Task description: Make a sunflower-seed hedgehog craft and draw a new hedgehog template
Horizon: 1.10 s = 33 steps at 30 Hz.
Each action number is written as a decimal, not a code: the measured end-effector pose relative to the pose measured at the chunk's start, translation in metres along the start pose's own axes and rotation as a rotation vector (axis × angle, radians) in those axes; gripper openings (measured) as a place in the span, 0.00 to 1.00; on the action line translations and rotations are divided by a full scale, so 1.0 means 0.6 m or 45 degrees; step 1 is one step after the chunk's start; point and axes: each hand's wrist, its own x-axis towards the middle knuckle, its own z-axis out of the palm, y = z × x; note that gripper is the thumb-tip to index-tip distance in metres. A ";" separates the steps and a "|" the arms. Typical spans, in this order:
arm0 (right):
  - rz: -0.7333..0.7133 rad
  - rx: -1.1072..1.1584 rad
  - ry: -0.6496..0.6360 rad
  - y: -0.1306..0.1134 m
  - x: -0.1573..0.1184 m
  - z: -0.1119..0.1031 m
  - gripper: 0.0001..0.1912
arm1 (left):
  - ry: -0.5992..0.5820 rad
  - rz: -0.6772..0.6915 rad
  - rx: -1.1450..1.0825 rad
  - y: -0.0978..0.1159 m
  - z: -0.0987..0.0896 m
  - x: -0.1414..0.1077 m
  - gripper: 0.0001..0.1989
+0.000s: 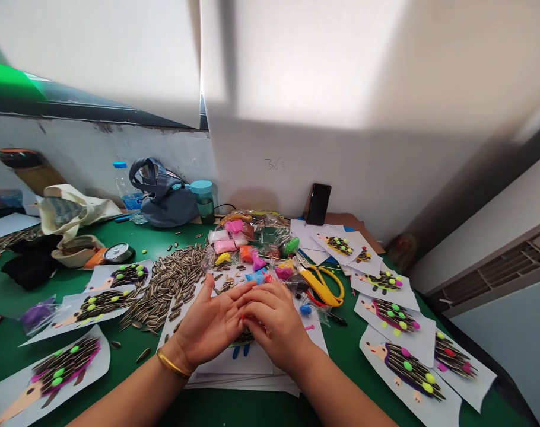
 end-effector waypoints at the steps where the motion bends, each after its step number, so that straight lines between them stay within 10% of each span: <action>1: 0.014 0.022 0.024 0.000 0.000 -0.002 0.06 | -0.010 0.001 0.020 0.001 0.000 0.000 0.37; 11: 0.420 -0.014 -0.111 0.027 -0.023 -0.025 0.04 | 0.561 0.466 0.467 0.031 -0.031 0.023 0.22; 33: 0.544 -0.020 -0.338 0.023 -0.046 0.004 0.05 | 0.665 0.394 0.597 0.024 -0.053 0.038 0.12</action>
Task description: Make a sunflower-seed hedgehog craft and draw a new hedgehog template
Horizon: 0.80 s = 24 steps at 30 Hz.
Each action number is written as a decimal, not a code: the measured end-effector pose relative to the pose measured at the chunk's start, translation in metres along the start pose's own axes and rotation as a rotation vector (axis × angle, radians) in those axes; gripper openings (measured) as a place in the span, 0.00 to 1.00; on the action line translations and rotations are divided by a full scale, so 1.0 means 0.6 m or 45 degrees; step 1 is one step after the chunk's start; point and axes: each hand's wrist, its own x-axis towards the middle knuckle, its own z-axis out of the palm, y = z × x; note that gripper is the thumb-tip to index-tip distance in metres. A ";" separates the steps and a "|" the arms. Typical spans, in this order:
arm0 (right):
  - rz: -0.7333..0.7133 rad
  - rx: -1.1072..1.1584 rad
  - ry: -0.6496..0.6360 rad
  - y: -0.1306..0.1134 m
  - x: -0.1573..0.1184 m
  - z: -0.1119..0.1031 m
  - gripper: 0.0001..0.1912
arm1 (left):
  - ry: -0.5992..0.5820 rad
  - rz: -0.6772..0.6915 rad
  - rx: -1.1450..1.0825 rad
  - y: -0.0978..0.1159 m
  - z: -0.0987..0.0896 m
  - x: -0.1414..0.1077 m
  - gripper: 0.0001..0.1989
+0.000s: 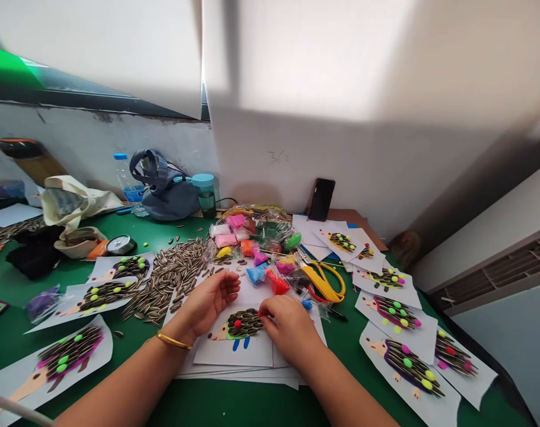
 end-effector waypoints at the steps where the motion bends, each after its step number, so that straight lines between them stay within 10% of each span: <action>1: 0.013 0.004 0.005 0.001 0.000 0.000 0.06 | -0.018 0.021 0.021 -0.001 -0.001 0.000 0.10; 14: 0.015 -0.055 0.090 -0.005 0.010 0.008 0.05 | -0.295 0.732 1.522 -0.030 -0.016 0.005 0.12; 24: 0.078 -0.244 0.104 -0.009 0.012 0.014 0.02 | -0.374 0.827 1.838 -0.037 -0.013 -0.006 0.20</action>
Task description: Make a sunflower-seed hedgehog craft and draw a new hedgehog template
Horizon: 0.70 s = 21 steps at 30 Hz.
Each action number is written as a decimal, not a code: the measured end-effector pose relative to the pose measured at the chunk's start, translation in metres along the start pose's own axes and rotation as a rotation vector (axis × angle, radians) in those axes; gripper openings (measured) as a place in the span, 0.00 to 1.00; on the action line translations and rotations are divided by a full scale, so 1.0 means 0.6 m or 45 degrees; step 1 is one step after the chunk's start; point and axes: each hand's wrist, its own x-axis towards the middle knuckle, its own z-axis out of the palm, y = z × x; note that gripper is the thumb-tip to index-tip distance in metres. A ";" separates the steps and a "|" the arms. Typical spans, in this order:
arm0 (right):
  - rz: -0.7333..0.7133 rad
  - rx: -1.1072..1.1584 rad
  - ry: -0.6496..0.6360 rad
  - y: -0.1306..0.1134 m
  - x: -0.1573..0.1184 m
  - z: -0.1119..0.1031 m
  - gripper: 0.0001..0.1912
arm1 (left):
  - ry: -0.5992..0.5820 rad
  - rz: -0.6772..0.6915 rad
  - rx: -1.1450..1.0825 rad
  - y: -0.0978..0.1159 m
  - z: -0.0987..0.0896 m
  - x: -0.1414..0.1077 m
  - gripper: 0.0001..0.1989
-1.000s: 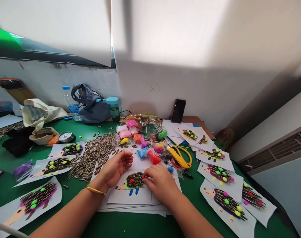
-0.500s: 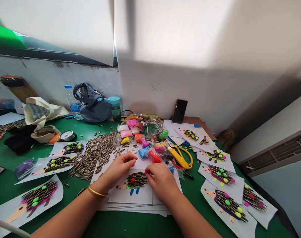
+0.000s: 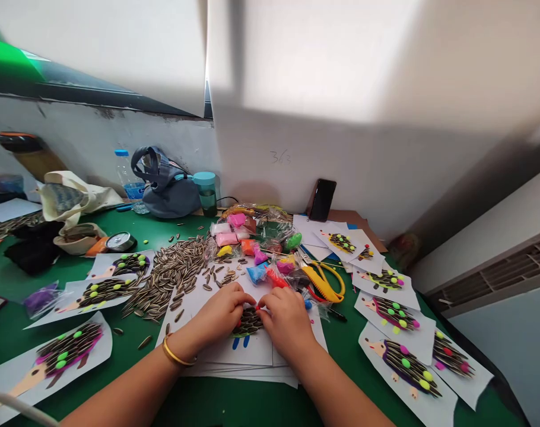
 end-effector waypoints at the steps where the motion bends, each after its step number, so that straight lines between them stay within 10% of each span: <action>1: 0.004 -0.011 -0.002 -0.001 0.000 0.001 0.02 | 0.001 -0.002 0.000 0.000 0.000 0.000 0.20; 21: -0.028 -0.022 0.014 0.001 0.003 0.010 0.02 | -0.007 -0.018 -0.013 0.009 -0.003 0.001 0.19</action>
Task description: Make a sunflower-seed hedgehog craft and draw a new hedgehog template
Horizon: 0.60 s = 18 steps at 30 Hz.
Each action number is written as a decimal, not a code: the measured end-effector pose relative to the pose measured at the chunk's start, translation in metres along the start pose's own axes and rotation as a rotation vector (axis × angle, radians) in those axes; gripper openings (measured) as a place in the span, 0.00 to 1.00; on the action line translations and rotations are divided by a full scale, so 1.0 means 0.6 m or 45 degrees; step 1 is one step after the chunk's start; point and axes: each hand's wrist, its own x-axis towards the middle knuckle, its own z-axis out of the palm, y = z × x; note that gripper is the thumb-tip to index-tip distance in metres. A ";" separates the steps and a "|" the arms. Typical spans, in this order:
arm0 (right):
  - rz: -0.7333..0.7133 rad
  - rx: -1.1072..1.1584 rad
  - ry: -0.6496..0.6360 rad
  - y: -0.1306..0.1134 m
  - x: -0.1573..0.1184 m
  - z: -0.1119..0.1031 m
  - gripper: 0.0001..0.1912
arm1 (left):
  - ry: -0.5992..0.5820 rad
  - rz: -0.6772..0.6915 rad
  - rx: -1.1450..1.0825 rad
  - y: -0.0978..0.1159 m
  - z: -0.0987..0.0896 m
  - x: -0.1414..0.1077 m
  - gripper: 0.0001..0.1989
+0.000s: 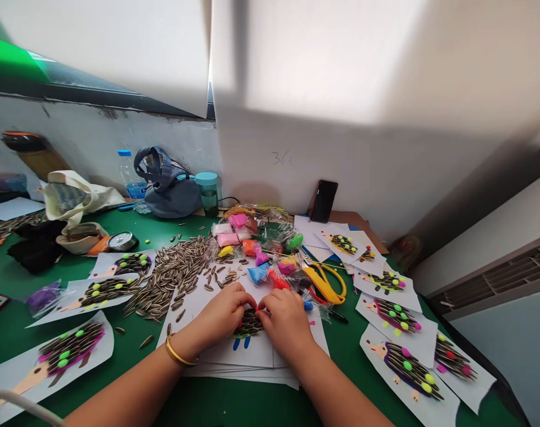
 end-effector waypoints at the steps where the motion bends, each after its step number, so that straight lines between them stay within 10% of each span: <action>1: -0.001 0.004 -0.006 0.000 0.000 0.000 0.02 | 0.001 0.002 0.007 0.000 0.000 0.000 0.19; 18: -0.027 -0.013 -0.018 0.006 -0.003 0.001 0.04 | -0.008 -0.008 0.023 0.000 -0.001 0.002 0.18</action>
